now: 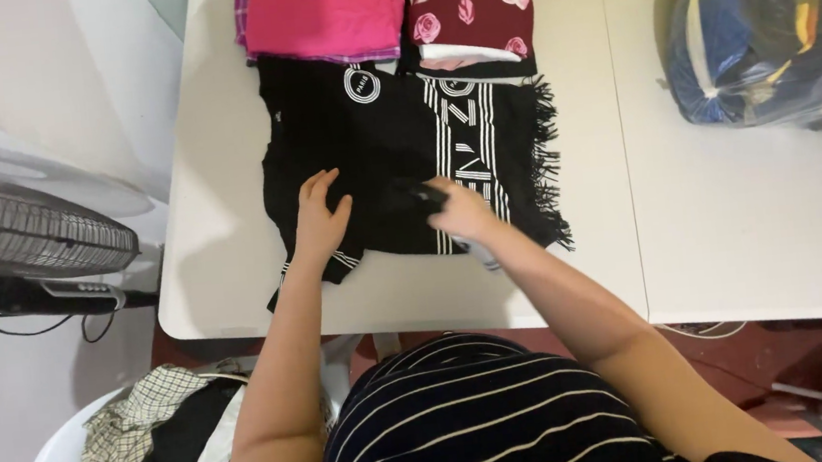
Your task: The person takes a black patterned scarf from a laundry basket and folds it on a white table. They then take a floral patterned skirt from the basket and fold it on the same table.
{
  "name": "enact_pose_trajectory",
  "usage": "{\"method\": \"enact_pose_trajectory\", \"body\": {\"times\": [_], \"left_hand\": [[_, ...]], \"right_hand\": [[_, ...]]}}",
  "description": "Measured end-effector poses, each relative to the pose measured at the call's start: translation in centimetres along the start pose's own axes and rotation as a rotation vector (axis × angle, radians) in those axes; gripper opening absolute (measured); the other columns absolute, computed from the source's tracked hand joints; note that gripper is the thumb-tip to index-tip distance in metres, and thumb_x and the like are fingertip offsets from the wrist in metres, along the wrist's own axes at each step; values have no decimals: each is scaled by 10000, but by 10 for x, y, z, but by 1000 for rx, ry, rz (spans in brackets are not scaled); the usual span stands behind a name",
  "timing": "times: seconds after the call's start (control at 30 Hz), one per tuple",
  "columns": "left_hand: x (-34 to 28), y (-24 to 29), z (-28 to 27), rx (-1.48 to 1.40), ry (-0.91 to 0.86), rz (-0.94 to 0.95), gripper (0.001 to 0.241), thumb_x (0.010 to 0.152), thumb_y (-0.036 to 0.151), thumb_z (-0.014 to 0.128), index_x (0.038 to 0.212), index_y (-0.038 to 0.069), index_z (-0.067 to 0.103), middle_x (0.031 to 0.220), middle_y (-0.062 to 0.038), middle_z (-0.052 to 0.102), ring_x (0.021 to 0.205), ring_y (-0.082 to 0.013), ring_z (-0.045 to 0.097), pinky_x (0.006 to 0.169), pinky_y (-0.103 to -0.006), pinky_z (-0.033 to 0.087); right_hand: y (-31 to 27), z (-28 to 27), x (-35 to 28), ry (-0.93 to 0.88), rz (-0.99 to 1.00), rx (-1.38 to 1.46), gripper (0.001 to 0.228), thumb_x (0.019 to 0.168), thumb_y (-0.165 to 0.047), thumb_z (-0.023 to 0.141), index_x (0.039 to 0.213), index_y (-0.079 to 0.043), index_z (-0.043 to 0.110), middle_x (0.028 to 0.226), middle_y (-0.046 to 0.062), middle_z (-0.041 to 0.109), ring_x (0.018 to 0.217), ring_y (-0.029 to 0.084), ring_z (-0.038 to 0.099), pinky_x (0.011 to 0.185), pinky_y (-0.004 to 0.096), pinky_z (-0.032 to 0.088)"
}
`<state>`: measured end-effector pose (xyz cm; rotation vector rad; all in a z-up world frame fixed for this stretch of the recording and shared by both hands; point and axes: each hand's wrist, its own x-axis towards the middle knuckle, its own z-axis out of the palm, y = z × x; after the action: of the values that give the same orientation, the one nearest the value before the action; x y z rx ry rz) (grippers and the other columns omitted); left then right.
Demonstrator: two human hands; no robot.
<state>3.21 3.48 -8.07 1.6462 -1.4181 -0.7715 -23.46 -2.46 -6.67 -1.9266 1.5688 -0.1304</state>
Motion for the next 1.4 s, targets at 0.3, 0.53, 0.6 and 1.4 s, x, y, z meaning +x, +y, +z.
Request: {"method": "enact_pose_trajectory", "body": {"times": [0.3,0.53,0.6,1.4], "left_hand": [[27,22,-4,2,-13,11,484,979,202,675,1445,128,567,1476,-203,434,1373,-443,471,1091,-578,445],[41,17,2,60,-87,-9,479,991,184,636,1449,81,545,1478,-219,431,1397,-471,429,1081,-633,438],[47,-4,9,233,-131,-51,496,988,235,645,1461,121,548,1495,-172,434,1425,-436,407,1089,-652,419],[87,-119,14,718,-435,-234,732,974,356,632,1626,312,301,1696,-71,231,1557,-367,186,1165,-664,290]], "right_hand": [[-14,16,35,108,-32,-64,652,708,-374,725,1337,-435,568,1284,-175,626,1147,247,677,1006,427,550],[-12,6,29,143,-116,313,648,708,-130,685,1347,-178,588,1231,127,652,1195,418,626,1015,524,523],[-5,12,33,117,-54,253,555,714,-161,699,1262,-132,621,1165,177,674,1140,452,642,977,550,530],[-24,-7,5,211,145,257,668,719,-149,696,1359,-132,506,1184,245,667,1171,482,624,1001,582,502]]}}
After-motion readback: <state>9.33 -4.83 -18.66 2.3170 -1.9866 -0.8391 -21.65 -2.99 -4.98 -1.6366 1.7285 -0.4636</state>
